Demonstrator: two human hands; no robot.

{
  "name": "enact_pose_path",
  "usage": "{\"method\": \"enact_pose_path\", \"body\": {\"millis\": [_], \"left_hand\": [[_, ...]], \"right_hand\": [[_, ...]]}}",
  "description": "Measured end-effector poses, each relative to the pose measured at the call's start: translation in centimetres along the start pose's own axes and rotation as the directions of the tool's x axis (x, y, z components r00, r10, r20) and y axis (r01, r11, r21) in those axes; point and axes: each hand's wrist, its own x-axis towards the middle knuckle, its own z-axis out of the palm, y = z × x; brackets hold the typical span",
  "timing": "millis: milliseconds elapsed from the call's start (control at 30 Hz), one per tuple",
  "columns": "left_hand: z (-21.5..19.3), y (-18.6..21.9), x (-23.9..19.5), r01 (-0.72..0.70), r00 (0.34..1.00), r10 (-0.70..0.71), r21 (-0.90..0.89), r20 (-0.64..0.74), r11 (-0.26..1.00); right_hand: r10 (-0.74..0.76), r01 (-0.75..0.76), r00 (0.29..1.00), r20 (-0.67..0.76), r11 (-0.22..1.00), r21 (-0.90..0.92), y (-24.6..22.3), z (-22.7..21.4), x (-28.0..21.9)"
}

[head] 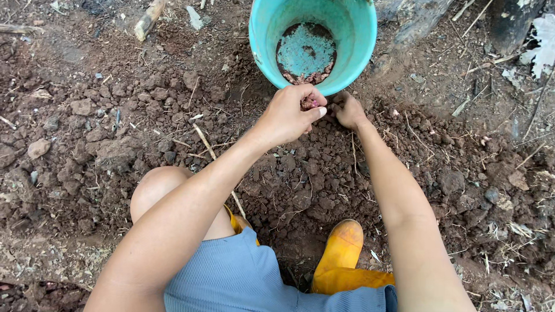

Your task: The person plants small reddish bulbs into a row of tilled soil by hand, taking them from a plastic bucket and pressing them into the ground.

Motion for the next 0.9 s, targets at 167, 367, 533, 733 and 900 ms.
{"method": "enact_pose_path", "body": {"millis": [167,367,533,733,900], "left_hand": [[-0.8,0.4,-0.7,0.053,0.999,-0.054,-0.022,-0.01,0.998],[-0.6,-1.0,-0.3,0.136,0.99,-0.126,-0.16,0.068,0.978],[-0.7,0.0,-1.3,0.145,0.982,-0.091,-0.345,0.167,0.927],[-1.2,2.0,-2.9,0.022,0.973,0.068,-0.385,0.219,0.923],[-1.3,3.4,-4.6,-0.128,0.94,0.261,-0.481,0.219,0.867]], "right_hand": [[-0.1,0.089,0.993,-0.068,0.985,-0.148,-1.7,-0.3,-1.6],[-0.086,0.075,0.979,-0.184,0.995,-0.067,-2.5,-0.9,-4.0],[-0.111,0.148,0.969,-0.221,0.976,0.159,-4.8,-4.8,-9.9],[-0.339,0.377,0.925,-0.17,0.871,0.316,-21.2,-16.5,-24.0],[-0.577,0.659,0.749,-0.325,0.604,0.449,-26.2,-18.8,-28.9]]}}
